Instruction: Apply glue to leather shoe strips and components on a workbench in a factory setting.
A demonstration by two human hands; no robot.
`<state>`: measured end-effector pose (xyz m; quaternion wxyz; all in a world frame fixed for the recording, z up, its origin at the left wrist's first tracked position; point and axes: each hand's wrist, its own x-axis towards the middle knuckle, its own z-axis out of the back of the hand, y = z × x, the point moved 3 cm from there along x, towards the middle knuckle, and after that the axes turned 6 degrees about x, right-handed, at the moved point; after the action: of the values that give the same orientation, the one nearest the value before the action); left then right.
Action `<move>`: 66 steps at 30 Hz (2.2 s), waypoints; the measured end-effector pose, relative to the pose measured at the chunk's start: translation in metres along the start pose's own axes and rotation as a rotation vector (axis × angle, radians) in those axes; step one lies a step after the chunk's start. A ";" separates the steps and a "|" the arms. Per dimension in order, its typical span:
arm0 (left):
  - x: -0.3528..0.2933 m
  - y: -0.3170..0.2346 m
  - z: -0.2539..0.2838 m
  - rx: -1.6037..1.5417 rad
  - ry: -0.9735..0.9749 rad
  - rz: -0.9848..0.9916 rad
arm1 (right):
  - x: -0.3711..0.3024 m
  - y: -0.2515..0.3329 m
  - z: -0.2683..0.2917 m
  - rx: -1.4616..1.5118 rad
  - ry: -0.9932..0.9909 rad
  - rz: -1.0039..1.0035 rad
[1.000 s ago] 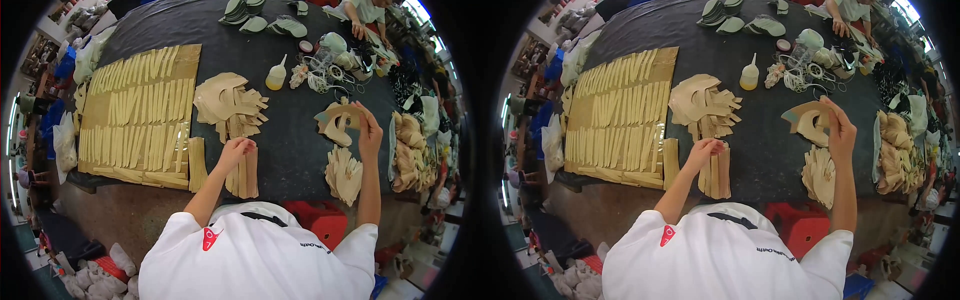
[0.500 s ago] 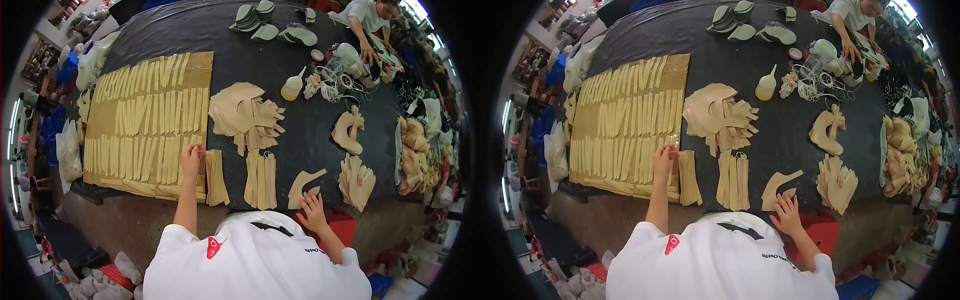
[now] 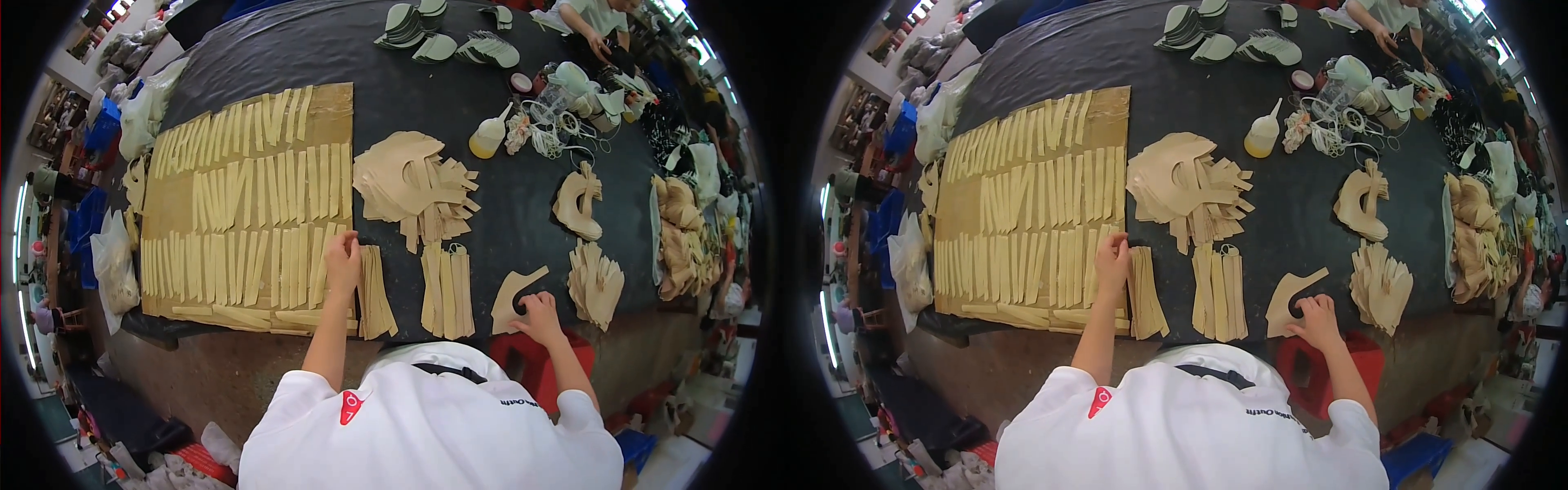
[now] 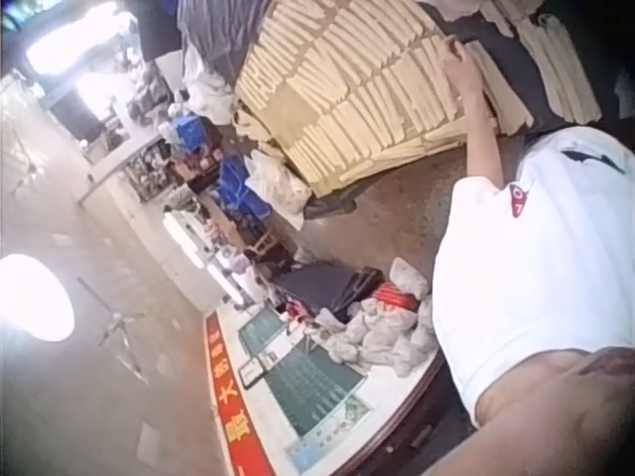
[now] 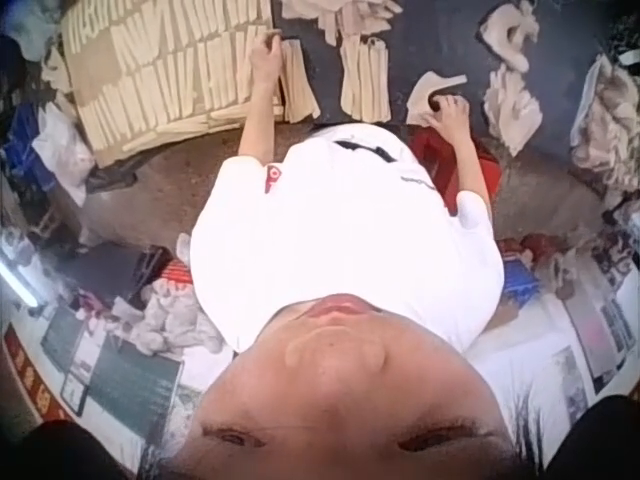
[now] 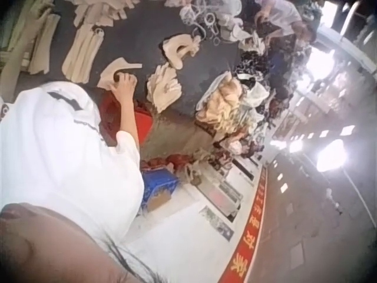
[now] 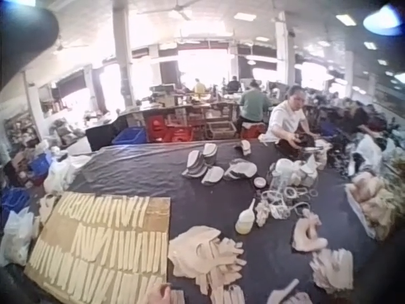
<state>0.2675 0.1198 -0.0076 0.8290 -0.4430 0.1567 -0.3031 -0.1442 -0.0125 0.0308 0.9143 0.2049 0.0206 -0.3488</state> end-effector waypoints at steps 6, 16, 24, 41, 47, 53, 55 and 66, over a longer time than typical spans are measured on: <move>0.029 -0.001 0.016 0.320 -0.126 -0.075 | 0.002 -0.050 -0.007 -0.075 0.159 -0.122; -0.042 0.042 0.061 0.256 -0.225 0.195 | 0.063 0.041 -0.011 0.251 -0.212 0.050; -0.072 0.037 0.069 0.318 -0.201 0.104 | 0.202 0.228 -0.051 0.638 -0.033 0.519; 0.201 0.199 0.300 0.524 -0.320 0.148 | 0.385 0.426 -0.121 1.004 0.088 -0.026; 0.256 0.231 0.308 0.523 -0.249 0.243 | 0.405 0.473 -0.153 1.107 -0.021 -0.271; 0.267 0.247 0.311 0.498 -0.210 0.243 | 0.436 0.533 -0.178 1.140 0.070 -0.111; 0.271 0.239 0.313 0.510 -0.179 0.225 | 0.444 0.546 -0.180 1.150 0.038 -0.103; 0.284 0.215 0.307 0.458 0.039 0.239 | 0.471 0.600 -0.193 1.170 0.047 -0.382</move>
<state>0.7256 0.2255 -0.0125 0.9345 -0.2160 0.1512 -0.2390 0.6199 0.1692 -0.0149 0.5709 0.6729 -0.1176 -0.4554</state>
